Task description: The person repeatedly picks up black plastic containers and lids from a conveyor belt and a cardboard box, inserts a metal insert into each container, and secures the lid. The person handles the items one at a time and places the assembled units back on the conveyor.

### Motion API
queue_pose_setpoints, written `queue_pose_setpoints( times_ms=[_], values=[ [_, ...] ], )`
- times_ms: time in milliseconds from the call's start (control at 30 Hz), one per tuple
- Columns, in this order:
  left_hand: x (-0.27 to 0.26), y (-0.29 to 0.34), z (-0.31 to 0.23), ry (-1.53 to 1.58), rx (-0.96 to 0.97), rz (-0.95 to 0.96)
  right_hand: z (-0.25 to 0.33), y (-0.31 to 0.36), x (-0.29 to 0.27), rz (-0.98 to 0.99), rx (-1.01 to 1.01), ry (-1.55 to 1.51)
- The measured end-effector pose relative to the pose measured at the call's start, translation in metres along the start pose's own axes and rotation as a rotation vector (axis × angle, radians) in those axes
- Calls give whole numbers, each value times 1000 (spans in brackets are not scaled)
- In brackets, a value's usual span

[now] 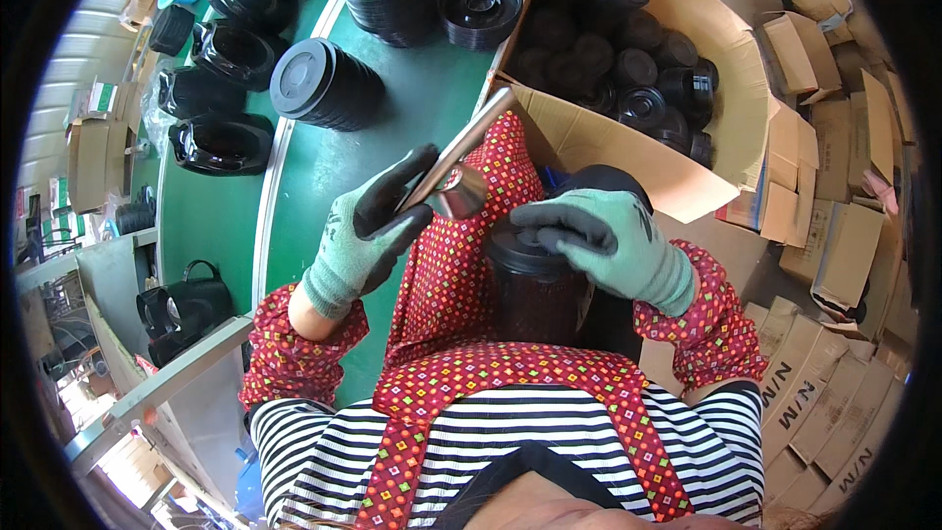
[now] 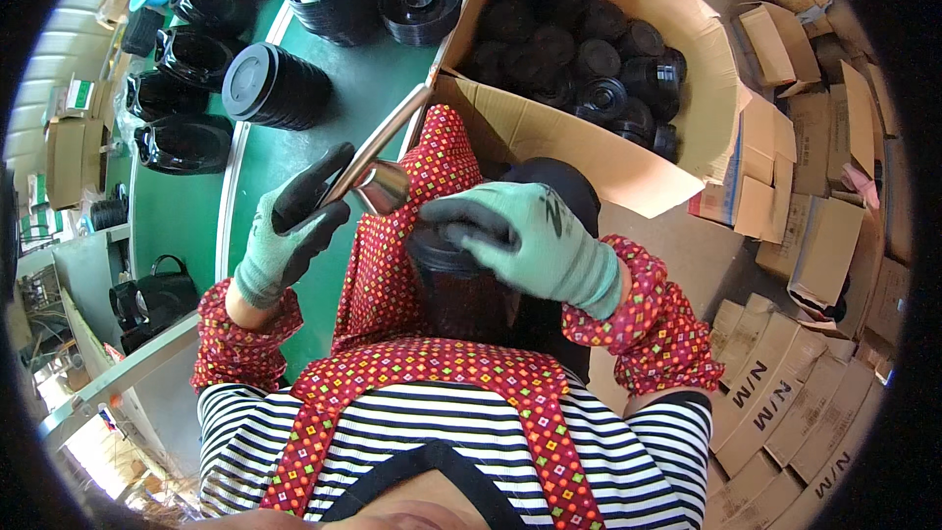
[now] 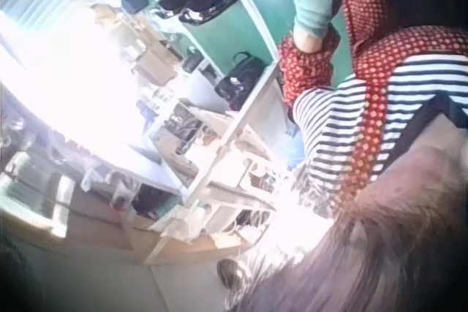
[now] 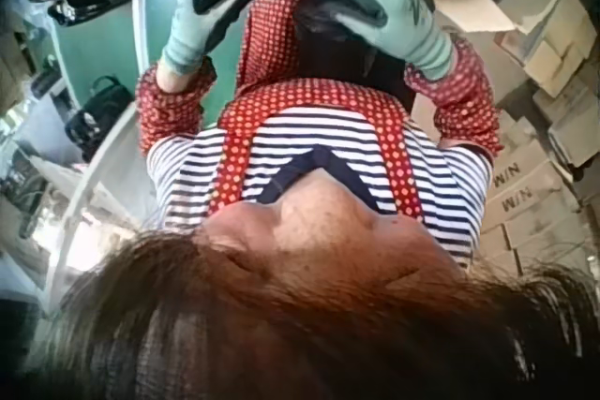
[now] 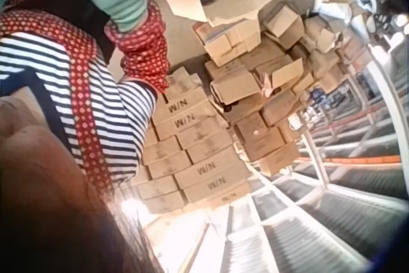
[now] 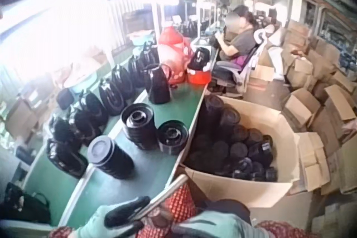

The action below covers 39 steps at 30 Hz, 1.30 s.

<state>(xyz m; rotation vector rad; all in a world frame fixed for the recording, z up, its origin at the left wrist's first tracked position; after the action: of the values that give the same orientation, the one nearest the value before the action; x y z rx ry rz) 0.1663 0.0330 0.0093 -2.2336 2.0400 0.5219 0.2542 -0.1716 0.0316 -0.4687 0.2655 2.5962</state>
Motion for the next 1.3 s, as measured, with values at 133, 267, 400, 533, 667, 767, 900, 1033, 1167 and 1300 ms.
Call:
queue_pose_setpoints(
  times_ms=[133,267,400,533,667,767,900,1033,1167,1300],
  values=[
    [23,-18,-48,26,144,83,63,-14,-48,-459,-537,494],
    [45,-32,-93,-19,222,370,-15,-74,-42,-141,-390,365],
    [44,-48,-111,-151,319,324,-77,-72,-23,-287,-451,114],
    [87,-52,-131,-28,716,426,-113,-73,-4,-141,-369,-190],
    [130,-51,-122,41,651,508,-88,-66,9,-67,-453,-44],
    [143,-55,-124,-182,567,375,-82,-87,36,385,-250,-223],
    [160,-49,-130,-249,614,300,-123,-85,41,313,-65,-577],
    [143,-34,-126,-1,658,477,-87,-62,34,16,-387,18],
    [126,-44,-156,-38,495,446,-70,-71,33,172,-315,-28],
    [172,-42,-172,-628,518,312,-74,-63,39,92,-335,30]
  ],
)
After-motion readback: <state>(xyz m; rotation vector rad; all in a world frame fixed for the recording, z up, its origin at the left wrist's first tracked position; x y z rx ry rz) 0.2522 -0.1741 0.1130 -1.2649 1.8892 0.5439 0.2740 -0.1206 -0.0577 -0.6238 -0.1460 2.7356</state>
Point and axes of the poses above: each hand's wrist, its own y-axis away from the middle knuckle, its own x-axis out of the palm, z = x × y, the point moved 10 cm from there along -y, towards the middle knuckle, and after that the axes turned 7 degrees about x, right-handed, at the moved point
